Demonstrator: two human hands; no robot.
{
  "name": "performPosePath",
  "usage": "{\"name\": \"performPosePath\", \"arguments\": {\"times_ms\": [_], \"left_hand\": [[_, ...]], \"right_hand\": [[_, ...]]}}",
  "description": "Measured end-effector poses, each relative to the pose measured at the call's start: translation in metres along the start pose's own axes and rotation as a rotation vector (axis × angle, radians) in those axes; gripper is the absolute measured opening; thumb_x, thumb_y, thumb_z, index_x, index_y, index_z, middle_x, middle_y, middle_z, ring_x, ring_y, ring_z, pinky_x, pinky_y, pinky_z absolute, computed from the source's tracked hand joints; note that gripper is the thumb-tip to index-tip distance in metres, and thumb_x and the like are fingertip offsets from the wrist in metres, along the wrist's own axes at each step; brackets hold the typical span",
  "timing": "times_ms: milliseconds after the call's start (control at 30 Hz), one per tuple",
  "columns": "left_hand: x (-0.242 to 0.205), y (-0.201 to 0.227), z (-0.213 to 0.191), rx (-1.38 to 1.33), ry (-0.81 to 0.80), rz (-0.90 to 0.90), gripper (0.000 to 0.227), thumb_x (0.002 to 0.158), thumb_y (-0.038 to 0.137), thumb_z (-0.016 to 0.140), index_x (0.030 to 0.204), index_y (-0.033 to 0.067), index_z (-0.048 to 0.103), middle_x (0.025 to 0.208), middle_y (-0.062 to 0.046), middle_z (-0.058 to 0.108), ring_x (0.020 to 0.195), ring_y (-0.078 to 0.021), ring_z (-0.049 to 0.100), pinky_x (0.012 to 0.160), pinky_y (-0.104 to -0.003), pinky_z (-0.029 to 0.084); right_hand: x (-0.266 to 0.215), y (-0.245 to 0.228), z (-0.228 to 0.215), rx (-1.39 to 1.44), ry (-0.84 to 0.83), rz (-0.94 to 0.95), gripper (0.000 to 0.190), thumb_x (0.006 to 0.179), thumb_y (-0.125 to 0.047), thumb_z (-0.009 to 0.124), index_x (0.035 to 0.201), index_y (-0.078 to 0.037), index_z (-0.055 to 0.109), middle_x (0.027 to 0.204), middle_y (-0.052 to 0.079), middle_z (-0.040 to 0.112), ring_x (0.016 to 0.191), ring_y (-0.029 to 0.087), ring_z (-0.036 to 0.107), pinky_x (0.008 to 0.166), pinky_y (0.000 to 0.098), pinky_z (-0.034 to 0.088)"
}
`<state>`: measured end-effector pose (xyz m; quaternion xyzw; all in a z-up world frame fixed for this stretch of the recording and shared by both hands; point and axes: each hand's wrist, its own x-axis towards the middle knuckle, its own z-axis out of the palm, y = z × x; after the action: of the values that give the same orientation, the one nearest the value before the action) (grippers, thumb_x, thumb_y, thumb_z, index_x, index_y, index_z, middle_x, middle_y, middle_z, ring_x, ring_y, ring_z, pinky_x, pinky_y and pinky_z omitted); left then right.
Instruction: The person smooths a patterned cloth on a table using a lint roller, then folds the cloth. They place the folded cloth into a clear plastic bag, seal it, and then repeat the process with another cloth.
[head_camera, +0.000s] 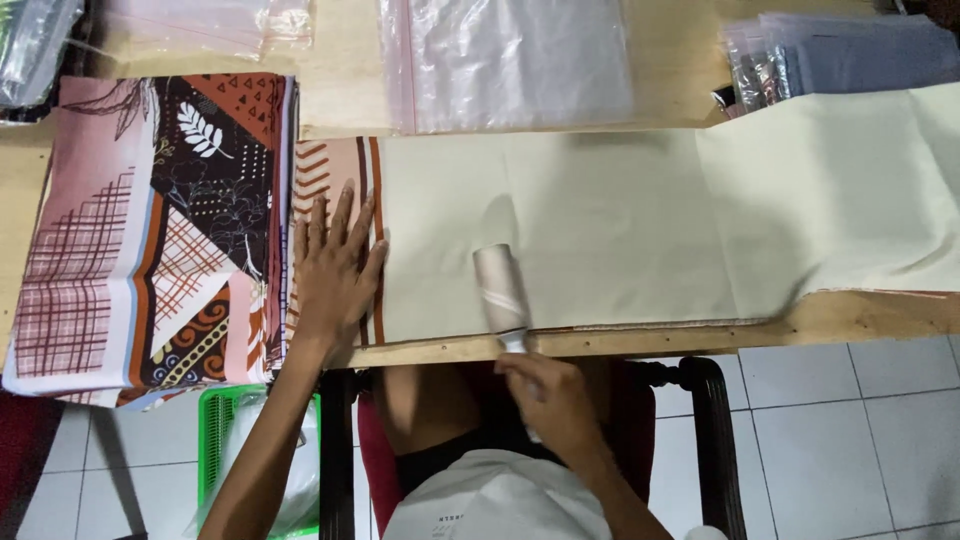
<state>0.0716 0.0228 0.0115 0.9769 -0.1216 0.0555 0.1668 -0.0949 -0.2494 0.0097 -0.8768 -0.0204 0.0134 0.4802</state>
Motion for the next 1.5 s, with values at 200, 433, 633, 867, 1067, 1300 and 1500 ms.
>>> {"name": "performPosePath", "arguments": {"times_ms": [200,433,633,867,1067,1300,1500], "left_hand": [[0.0,0.0,0.001,-0.011,0.081,0.049,0.059,0.109,0.048,0.035,0.163,0.0255,0.033,0.171,0.0,0.023,0.158,-0.0346,0.016,0.126,-0.053,0.009],[0.001,-0.007,0.01,0.027,0.077,0.031,0.06,0.108,0.05,0.032,0.163,0.0244,0.034,0.172,0.001,0.02,0.158,-0.0322,0.012,0.126,-0.051,0.006],[-0.024,-0.002,-0.01,-0.157,0.049,0.15,0.056,0.11,0.036,0.034,0.16,0.0112,0.034,0.171,-0.01,0.02,0.159,-0.0319,0.01,0.127,-0.051,0.002],[-0.101,0.011,-0.025,-0.103,-0.054,0.296,0.06,0.102,0.046,0.051,0.155,0.0186,0.043,0.159,-0.01,0.042,0.149,-0.0363,0.033,0.119,-0.058,0.021],[-0.127,-0.002,-0.016,-0.012,0.001,0.263,0.058,0.104,0.05,0.044,0.158,0.0287,0.04,0.164,-0.004,0.037,0.153,-0.0353,0.027,0.12,-0.054,0.02],[-0.129,0.0,-0.02,-0.113,-0.018,0.221,0.058,0.106,0.052,0.038,0.16,0.0314,0.036,0.166,-0.003,0.033,0.153,-0.0407,0.022,0.118,-0.061,0.019],[-0.129,0.0,-0.024,-0.144,-0.036,0.193,0.06,0.106,0.054,0.038,0.16,0.0301,0.036,0.167,-0.004,0.033,0.152,-0.0424,0.021,0.118,-0.063,0.017]], "right_hand": [[-0.022,0.058,-0.087,-0.053,0.308,0.413,0.023,0.095,-0.007,0.064,0.106,-0.013,0.083,0.106,-0.002,0.082,0.087,0.009,0.072,0.081,0.0234,0.057],[-0.048,0.052,-0.141,-0.162,0.444,0.571,0.022,0.102,-0.011,0.061,0.11,-0.015,0.081,0.096,0.004,0.076,0.061,0.016,0.054,0.056,0.0313,0.047],[-0.033,0.051,-0.103,-0.223,0.552,0.279,0.018,0.108,-0.008,0.059,0.108,-0.009,0.077,0.102,-0.001,0.074,0.086,0.011,0.063,0.082,0.0282,0.049],[0.077,-0.016,-0.004,-0.193,0.014,-0.33,0.023,0.099,-0.02,0.06,0.121,-0.013,0.065,0.097,0.011,0.077,0.088,0.033,0.076,0.076,0.0472,0.061],[0.177,-0.03,0.029,-0.575,-0.059,-0.97,0.034,0.103,-0.02,0.058,0.136,-0.016,0.064,0.09,0.005,0.071,0.077,0.027,0.069,0.068,0.0387,0.058],[0.292,-0.018,0.038,-0.809,-0.271,-0.887,0.036,0.102,-0.025,0.056,0.137,-0.021,0.064,0.089,0.004,0.067,0.085,0.033,0.062,0.071,0.0439,0.05],[0.347,-0.012,0.051,-0.811,-0.136,-0.839,0.04,0.105,-0.027,0.055,0.144,-0.026,0.064,0.086,0.002,0.065,0.081,0.029,0.058,0.065,0.0389,0.045]]}}
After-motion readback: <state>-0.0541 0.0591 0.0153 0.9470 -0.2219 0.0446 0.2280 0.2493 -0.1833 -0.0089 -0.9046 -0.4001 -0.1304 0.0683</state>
